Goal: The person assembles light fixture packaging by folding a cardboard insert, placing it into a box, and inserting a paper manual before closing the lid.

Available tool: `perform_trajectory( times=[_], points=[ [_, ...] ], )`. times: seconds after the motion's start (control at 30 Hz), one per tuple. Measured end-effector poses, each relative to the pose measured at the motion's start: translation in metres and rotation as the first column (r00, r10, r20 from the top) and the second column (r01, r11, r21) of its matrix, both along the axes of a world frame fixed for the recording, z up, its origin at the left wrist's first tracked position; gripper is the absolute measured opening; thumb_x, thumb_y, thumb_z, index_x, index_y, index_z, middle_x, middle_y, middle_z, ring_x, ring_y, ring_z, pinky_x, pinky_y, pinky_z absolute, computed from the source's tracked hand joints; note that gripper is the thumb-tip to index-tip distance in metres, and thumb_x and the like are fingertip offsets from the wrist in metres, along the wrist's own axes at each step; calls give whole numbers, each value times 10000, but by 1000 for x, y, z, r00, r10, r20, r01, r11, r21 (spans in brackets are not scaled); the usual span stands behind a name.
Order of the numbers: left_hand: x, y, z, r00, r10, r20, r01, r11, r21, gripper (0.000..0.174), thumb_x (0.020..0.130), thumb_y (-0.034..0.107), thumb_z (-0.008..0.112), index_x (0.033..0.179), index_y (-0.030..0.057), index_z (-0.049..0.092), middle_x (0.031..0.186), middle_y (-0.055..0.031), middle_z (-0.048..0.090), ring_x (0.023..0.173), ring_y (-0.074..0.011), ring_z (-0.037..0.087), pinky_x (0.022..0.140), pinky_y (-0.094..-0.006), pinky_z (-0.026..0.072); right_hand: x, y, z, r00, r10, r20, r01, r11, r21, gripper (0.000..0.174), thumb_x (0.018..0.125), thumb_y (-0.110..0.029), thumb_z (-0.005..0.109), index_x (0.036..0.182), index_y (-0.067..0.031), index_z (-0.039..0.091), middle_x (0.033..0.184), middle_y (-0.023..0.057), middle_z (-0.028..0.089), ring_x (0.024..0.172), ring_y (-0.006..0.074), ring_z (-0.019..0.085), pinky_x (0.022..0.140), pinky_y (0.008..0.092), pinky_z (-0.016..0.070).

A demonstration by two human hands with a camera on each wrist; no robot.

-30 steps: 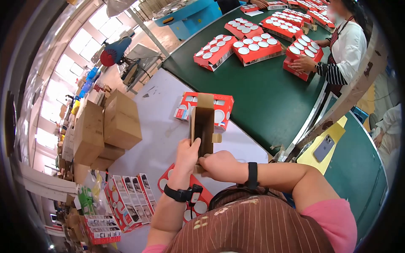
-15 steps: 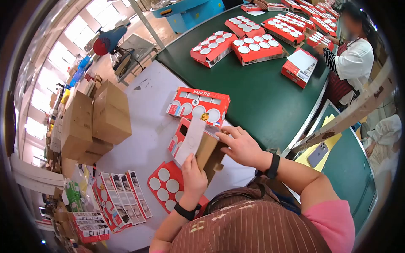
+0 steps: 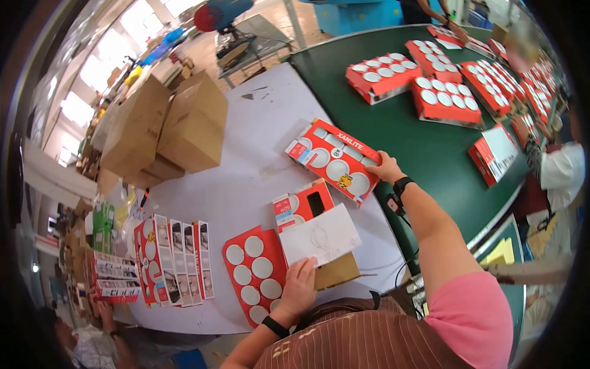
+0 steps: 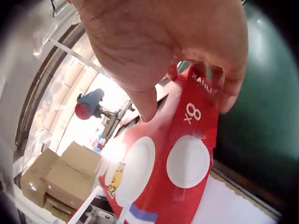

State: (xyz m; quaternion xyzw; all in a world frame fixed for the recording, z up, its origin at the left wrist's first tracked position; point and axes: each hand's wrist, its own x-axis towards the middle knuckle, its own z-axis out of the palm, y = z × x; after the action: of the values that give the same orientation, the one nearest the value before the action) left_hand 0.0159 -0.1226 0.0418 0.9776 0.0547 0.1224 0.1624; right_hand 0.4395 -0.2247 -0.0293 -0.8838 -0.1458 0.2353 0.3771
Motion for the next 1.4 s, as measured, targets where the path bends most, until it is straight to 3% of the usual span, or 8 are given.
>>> perform_trajectory(
  times=[0.17, 0.53, 0.77, 0.9, 0.97, 1.1, 1.27, 1.4],
  points=[
    [-7, -5, -28, 999, 37, -13, -35, 994, 105, 322, 842, 115, 531, 1102, -51, 621, 1333, -114, 500, 1211, -280, 471, 1028, -458, 371, 12, 75, 19, 990, 141, -11, -141, 988, -55, 614, 745, -410, 735, 1172, -7, 555, 1064, 222, 624, 664, 258, 692, 494, 314, 565],
    [0, -4, -51, 968, 251, 3, -251, 964, 91, 288, 855, 82, 574, 1109, -44, 626, 1343, -89, 483, 1195, -280, 475, 992, -474, 388, 4, 237, 5, 981, 190, 50, -178, 967, -181, 622, 824, -501, 608, 1240, -42, 550, 1164, 285, 563, 772, 337, 691, 713, 385, 575],
    [9, -14, -60, 992, 122, 29, -123, 992, 14, 323, 828, 90, 580, 1117, -47, 623, 1367, -111, 458, 1263, -272, 428, 1043, -461, 356, 9, 269, -9, 955, 276, -106, -286, 954, -93, 515, 868, -496, 613, 1102, -39, 571, 912, 110, 666, 641, 217, 667, 491, 358, 530],
    [29, -11, -58, 985, 161, 59, -159, 987, -36, 373, 813, 111, 607, 1154, -41, 604, 1380, -94, 445, 1280, -255, 420, 1063, -469, 342, -45, 266, 19, 803, 497, -328, -542, 839, -55, 570, 850, -513, 603, 1139, -22, 582, 891, 146, 656, 865, 280, 655, 748, 457, 532],
    [20, -2, -24, 987, 156, 31, -152, 984, -92, 397, 804, 126, 628, 1164, -37, 601, 1388, -88, 438, 1287, -247, 413, 1065, -472, 341, -77, 247, 25, 673, 559, 485, -476, 829, -295, 476, 871, -427, 627, 1147, -40, 598, 1002, 146, 616, 974, 257, 602, 825, 435, 489],
    [-38, 16, 39, 956, 272, 111, -253, 954, -164, 345, 775, 112, 668, 1091, -9, 605, 1251, -118, 534, 1178, -278, 509, 1035, -468, 377, -148, 191, 92, 725, 571, 385, -670, 714, 203, 402, 862, -256, 664, 1190, -35, 597, 1093, 153, 597, 1008, 252, 583, 856, 373, 484],
    [-152, 41, 22, 242, 968, 59, -550, 187, -814, 113, 865, 38, 537, 974, 43, 564, 851, -30, 536, 743, -140, 516, 667, -263, 441, -270, 127, 100, 515, 845, -146, -810, 535, 239, 448, 859, -169, 681, 1264, -30, 552, 1164, 140, 611, 1048, 247, 603, 913, 337, 491],
    [-207, 67, 28, 109, 994, 25, -353, 62, -934, 137, 898, 61, 483, 1003, 25, 562, 820, 9, 495, 712, -75, 462, 638, -218, 406, -323, 126, 93, 526, 796, -300, -796, 585, 157, 518, 868, -248, 671, 1261, 49, 513, 1134, 226, 621, 1080, 313, 606, 917, 388, 489]
  ],
)
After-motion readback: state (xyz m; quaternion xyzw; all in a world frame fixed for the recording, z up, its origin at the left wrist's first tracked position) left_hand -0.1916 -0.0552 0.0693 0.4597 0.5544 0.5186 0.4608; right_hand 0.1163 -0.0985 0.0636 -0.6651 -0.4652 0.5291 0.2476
